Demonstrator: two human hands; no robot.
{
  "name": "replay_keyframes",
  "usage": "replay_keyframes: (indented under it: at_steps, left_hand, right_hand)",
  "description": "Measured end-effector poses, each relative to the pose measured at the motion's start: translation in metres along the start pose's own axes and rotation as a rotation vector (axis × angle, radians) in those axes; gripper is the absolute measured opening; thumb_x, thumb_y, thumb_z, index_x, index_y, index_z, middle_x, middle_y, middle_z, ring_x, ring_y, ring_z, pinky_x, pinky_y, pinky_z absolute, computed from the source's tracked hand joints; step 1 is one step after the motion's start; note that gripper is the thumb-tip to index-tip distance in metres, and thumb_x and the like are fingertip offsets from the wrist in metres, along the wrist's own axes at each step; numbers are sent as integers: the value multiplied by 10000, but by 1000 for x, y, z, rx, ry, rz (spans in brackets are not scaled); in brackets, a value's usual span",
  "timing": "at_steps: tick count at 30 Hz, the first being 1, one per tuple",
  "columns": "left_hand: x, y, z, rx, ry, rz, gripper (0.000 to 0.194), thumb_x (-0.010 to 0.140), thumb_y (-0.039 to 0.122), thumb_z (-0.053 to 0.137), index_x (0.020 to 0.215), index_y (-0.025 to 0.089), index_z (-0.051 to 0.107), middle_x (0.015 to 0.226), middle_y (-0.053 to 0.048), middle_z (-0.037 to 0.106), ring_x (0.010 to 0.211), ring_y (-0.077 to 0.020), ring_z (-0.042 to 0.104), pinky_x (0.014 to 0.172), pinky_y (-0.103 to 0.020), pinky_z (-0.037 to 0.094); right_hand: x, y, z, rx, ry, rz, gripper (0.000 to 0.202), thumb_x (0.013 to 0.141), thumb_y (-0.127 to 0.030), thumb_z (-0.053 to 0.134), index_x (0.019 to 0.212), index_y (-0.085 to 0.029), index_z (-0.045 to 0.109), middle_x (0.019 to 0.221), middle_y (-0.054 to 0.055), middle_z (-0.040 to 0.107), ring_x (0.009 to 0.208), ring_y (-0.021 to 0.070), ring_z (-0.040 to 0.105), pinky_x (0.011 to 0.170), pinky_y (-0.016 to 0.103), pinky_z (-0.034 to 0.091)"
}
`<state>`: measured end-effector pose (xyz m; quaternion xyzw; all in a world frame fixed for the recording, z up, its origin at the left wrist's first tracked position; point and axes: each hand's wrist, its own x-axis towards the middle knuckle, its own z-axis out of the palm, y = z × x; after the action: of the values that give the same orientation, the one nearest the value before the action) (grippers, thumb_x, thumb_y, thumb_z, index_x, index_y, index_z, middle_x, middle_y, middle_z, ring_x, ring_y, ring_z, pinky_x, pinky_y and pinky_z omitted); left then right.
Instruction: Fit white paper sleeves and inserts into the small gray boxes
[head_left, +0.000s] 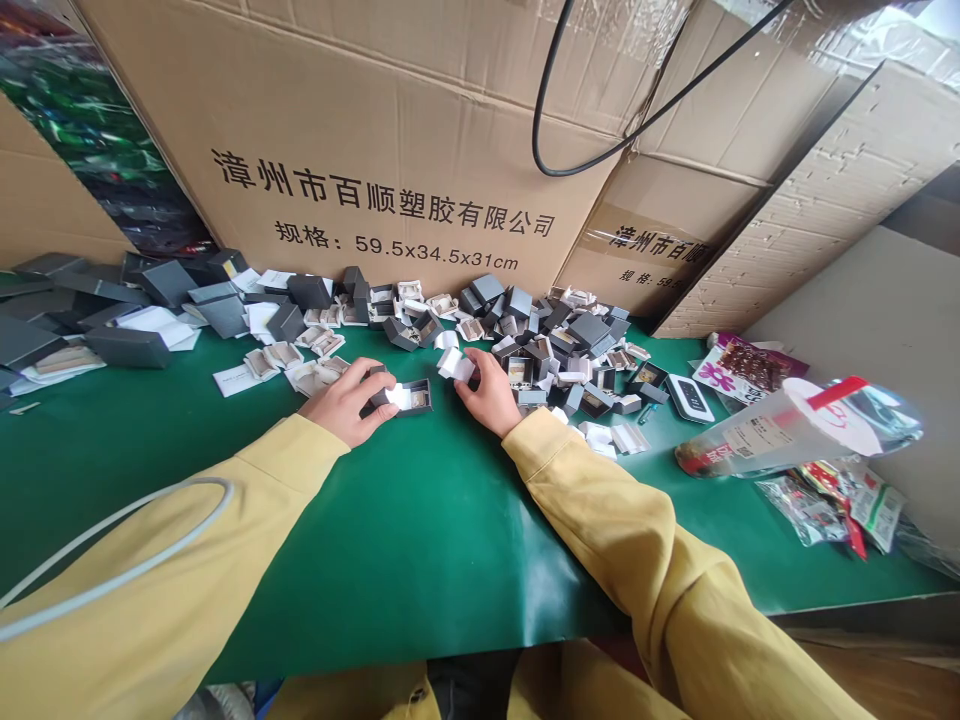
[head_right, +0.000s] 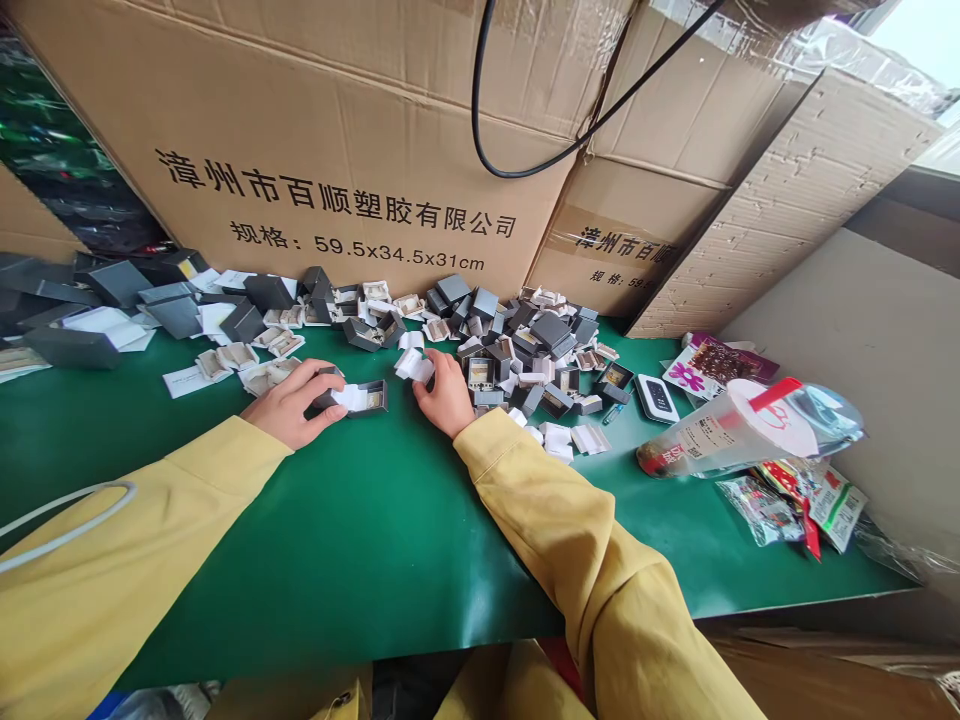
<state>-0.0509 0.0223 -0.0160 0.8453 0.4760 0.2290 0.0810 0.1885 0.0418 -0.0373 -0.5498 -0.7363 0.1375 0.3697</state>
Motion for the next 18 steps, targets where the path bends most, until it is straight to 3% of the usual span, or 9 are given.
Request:
replay_keyframes:
  at_steps: [4,8,14,18]
  left_hand:
    - [-1,5,-1,10,-18,21,320,834,441,378,1001,217,533,1125,-78,484,762,-190,567,614,-308,455]
    - [-2,9,-1,37,-29,26,328,850,412,358,1055,202,505,1141,-88,478,798,-203,564,674,-336,463]
    - [-1,5,1,9,-20,76,473,840,375,403,1269,180,361,1221,-120,460,1031,-264,531,777,-364,471]
    - [-1,5,1,-6,-39,67,530,840,381,416,1322,191,306,1246,-125,453,1073,-277,523,794,-370,474]
  right_hand:
    - [-1,-5,0,224,25,-22,435,761,-201,518,1183,-131,441,1145,134,495,1018,187,534,825,304,506]
    - [-9,-20,-2,374,-36,-142,403,763,-257,553,1146,-180,453,1122,108,511,982,188,555,813,326,520]
    - [-17,-31,2,448,-96,-201,483,741,-282,614,1162,-205,389,1072,69,567,962,173,575,887,350,490]
    - [-16,-29,4,405,-122,-208,408,736,-294,625,1069,-213,404,1014,46,575,918,159,582,862,336,496]
